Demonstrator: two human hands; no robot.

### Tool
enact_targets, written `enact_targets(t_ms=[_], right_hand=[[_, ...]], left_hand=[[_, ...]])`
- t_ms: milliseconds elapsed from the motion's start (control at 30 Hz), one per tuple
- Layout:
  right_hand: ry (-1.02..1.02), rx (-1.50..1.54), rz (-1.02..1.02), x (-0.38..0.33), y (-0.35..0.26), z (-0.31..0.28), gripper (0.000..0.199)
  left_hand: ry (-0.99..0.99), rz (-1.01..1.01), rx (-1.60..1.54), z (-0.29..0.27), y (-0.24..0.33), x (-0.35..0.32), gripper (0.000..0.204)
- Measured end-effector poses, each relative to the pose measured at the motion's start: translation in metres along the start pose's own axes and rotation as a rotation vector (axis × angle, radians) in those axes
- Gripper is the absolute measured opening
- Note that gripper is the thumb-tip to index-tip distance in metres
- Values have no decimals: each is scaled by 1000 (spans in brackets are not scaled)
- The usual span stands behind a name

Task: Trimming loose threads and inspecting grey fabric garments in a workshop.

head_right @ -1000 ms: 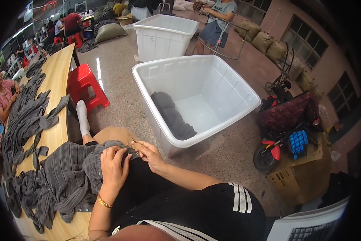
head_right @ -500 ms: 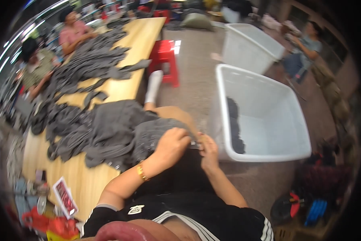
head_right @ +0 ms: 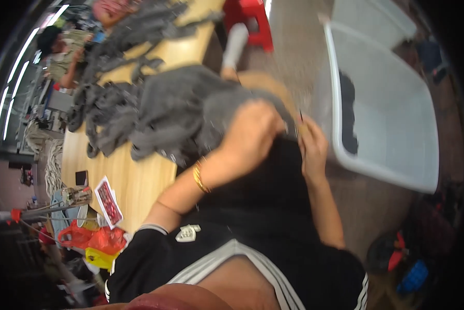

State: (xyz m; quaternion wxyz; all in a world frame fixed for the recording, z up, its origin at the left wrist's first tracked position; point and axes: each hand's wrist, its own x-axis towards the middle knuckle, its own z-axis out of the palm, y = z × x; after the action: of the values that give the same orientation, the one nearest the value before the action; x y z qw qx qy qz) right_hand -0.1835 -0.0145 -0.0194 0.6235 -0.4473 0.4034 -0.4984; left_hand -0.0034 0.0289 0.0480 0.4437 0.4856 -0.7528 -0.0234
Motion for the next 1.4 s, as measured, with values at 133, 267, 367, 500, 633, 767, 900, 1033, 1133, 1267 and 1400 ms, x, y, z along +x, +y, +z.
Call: enact_targets(t_ms=[133, 267, 367, 500, 633, 767, 900, 1033, 1133, 1267, 1400], right_hand=[[-59, -136, -134, 2, -7, -12, 31], [-75, -241, -389, 3, -7, -16, 34], [-142, -283, -411, 8, -8, -22, 37], [-135, -295, -242, 6, -25, -16, 36], [-170, -457, -438, 9, -11, -25, 40], [-200, -329, -441, 6, -5, -21, 40], [-226, -395, -432, 7, -7, -22, 37], [-261, -429, -441, 9, -5, -23, 40], [-298, -507, -455, 11, -8, -24, 39], [-324, -521, -460, 12, -17, -21, 38], [-378, -495, -447, 9, -38, -9, 32]], left_hand=[[98, -129, -29, -20, -6, 0, 5], [149, -220, -70, -24, -23, -11, 5], [79, -138, -19, -12, -20, -13, 12], [-21, -50, 155, 7, -9, -11, 27], [-54, -23, 206, 13, -9, -8, 26], [-40, 51, 245, 18, -14, -3, 17], [25, 153, 232, 25, -21, 0, 12], [5, 37, 171, 19, -12, 1, 8], [-43, -109, 13, 9, -9, 2, 7], [-27, -143, -85, 6, -14, -1, 8], [-63, -260, -183, 3, -11, -2, 8]])
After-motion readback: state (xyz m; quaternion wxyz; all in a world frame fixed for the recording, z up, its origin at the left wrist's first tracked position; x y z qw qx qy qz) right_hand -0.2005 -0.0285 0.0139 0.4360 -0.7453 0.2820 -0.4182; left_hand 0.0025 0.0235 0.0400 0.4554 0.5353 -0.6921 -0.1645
